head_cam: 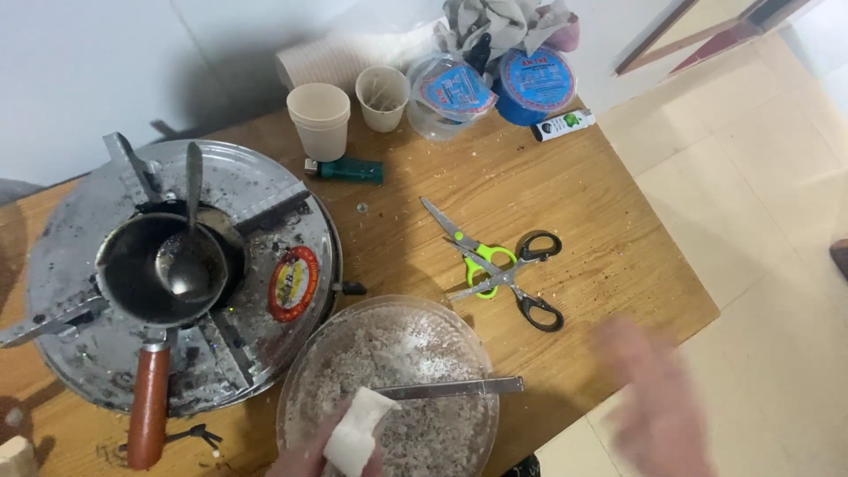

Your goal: Trimming or carving a small white wax object using scissors over a bowl to collect shavings.

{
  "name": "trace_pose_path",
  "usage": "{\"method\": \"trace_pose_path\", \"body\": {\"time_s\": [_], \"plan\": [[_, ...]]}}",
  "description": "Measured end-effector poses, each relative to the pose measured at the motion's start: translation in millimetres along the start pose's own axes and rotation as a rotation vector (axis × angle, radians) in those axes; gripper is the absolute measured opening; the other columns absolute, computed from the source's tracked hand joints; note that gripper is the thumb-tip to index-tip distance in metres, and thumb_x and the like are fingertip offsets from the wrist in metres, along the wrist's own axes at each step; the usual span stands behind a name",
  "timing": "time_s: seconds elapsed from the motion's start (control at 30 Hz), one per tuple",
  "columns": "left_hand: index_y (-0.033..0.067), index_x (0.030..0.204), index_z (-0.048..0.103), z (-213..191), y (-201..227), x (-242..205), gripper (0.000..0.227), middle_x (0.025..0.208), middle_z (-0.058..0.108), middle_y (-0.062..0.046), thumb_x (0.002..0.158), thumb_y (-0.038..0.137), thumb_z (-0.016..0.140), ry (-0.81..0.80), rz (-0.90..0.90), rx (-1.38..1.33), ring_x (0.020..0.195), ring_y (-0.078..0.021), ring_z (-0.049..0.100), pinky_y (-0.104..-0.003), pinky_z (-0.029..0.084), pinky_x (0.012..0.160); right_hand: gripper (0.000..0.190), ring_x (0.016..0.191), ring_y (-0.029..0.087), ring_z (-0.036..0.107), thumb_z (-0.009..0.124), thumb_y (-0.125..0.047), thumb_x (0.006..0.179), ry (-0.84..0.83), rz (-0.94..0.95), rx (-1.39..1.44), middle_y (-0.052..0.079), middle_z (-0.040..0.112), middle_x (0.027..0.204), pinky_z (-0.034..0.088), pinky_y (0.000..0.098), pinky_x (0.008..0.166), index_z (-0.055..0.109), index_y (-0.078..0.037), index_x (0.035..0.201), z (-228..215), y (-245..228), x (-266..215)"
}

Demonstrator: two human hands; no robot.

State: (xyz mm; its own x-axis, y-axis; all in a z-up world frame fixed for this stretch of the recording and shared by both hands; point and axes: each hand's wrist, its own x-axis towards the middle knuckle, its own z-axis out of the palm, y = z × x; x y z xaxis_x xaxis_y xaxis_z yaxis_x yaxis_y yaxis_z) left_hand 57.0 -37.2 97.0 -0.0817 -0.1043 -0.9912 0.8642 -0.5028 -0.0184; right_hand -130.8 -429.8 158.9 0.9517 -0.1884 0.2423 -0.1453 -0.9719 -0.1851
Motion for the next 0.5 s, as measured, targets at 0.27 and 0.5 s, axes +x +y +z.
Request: {"method": "trace_pose_path", "body": {"time_s": [0.27,0.5], "plan": [[0.0695,0.153,0.033,11.1,24.2,-66.4,0.082,0.107,0.083,0.02,0.082,0.064,0.073,0.36,0.189,0.688,0.099,-0.0003,0.078,-0.018,0.055,0.086,0.153,0.15,0.036,0.03,0.119,-0.028,0.027,-0.507,0.584,-0.14,-0.005,0.03,0.165,0.046,0.041,0.111,0.034,-0.033,0.154,38.3,33.4,-9.6],[0.0667,0.157,0.019,-9.9,-2.0,-17.0,0.098,0.1,0.074,0.022,0.078,0.063,0.078,0.277,0.395,0.821,0.096,0.0012,0.072,-0.018,0.05,0.088,0.028,0.138,0.043,0.06,0.044,-0.011,0.113,0.047,0.325,-0.7,0.031,0.063,0.147,0.045,0.0471,0.129,0.06,0.006,0.129,8.3,252.1,-92.2]]}}
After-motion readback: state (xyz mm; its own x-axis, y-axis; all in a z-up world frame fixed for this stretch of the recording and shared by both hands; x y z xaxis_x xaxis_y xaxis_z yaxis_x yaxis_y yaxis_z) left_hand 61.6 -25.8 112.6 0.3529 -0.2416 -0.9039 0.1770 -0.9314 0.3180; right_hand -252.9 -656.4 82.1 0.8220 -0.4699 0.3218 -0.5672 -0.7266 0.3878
